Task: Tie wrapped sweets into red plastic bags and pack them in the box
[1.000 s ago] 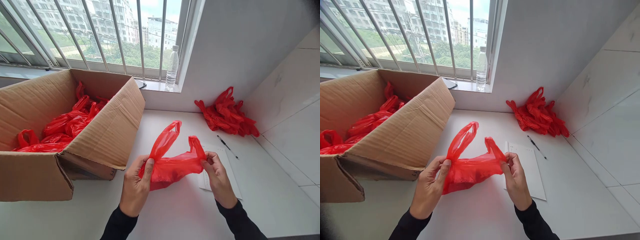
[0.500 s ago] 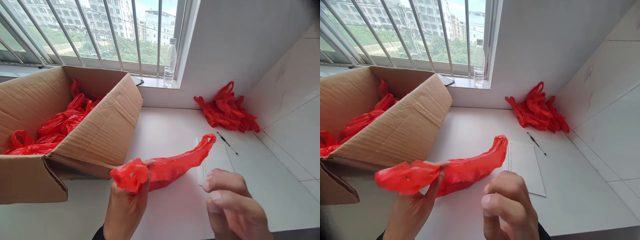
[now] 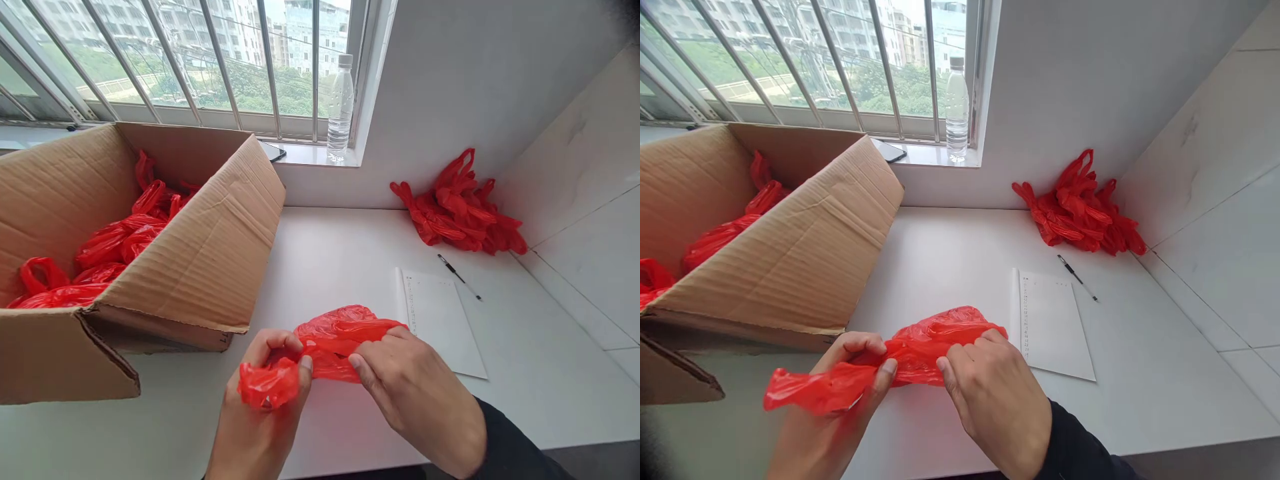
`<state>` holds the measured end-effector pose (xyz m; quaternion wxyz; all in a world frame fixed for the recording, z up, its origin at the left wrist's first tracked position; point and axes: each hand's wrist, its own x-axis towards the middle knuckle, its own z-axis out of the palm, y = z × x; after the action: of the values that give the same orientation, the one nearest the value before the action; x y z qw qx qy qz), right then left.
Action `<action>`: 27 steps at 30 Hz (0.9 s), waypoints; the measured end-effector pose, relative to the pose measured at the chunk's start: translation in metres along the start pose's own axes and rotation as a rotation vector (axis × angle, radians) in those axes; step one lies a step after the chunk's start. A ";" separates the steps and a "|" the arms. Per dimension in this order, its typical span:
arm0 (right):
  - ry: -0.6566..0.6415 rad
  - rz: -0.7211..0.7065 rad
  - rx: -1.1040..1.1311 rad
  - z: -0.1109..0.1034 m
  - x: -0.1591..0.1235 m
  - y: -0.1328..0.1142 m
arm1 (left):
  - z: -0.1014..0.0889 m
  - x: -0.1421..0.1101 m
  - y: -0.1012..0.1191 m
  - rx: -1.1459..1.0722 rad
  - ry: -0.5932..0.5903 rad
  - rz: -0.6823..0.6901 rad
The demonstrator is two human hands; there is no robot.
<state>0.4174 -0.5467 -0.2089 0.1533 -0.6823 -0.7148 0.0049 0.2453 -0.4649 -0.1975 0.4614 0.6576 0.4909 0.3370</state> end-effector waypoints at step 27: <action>-0.484 0.236 -0.210 0.022 0.025 0.026 | 0.014 0.032 -0.022 -0.223 -0.276 -0.131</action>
<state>0.4377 -0.5160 -0.2300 -0.0948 -0.7519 -0.6429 0.1113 0.2598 -0.4359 -0.2234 0.6153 0.6091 0.4245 0.2649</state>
